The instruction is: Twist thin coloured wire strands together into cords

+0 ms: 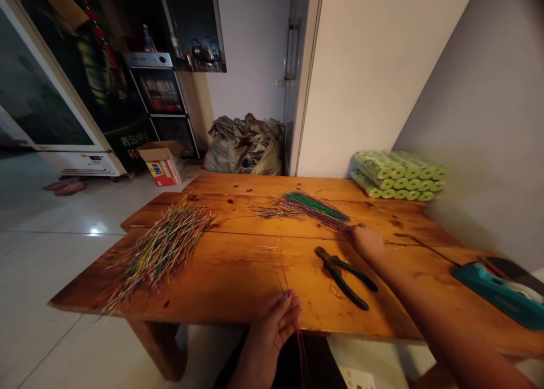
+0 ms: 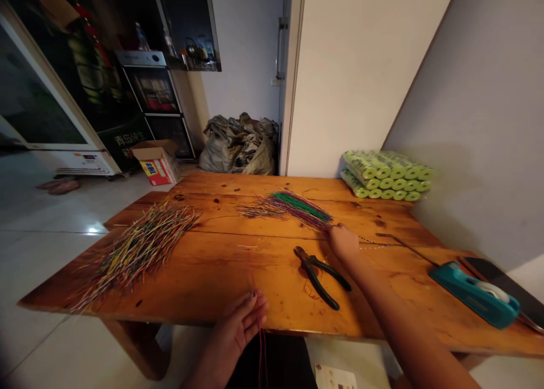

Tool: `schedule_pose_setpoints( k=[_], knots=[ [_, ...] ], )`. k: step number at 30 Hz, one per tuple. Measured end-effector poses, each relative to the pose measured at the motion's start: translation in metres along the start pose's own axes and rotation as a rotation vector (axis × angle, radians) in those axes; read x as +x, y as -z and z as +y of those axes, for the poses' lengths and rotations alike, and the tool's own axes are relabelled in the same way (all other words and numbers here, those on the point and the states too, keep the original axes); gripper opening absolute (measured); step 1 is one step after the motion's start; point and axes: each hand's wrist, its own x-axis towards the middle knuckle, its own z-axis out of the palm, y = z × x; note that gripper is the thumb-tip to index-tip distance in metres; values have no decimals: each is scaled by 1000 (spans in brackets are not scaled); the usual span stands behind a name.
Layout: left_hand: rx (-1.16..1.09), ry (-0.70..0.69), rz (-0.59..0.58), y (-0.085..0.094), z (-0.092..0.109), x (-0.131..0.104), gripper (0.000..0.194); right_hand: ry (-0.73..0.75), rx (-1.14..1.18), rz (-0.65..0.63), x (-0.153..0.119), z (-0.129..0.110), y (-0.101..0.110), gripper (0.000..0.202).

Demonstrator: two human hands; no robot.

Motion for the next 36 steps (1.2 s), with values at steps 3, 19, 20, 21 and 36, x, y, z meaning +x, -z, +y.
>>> schedule_pose_setpoints(
  k=[3,19,20,21,36],
  knots=[
    [8,-19,9,-2,-1,0,18,15,12,-7,-7,8,4,23],
    [178,-144,19,-4,0,0,28,-131,300,151,-91,42,12,45],
    [188,-144,25,-4,1,1,28,-171,372,184,-98,41,12,47],
    [194,-142,30,-4,0,2,28,-218,461,219,-105,39,12,49],
    [72,-170,47,-2,-9,-1,23,-422,1176,146,-193,-44,9,31]
  ],
)
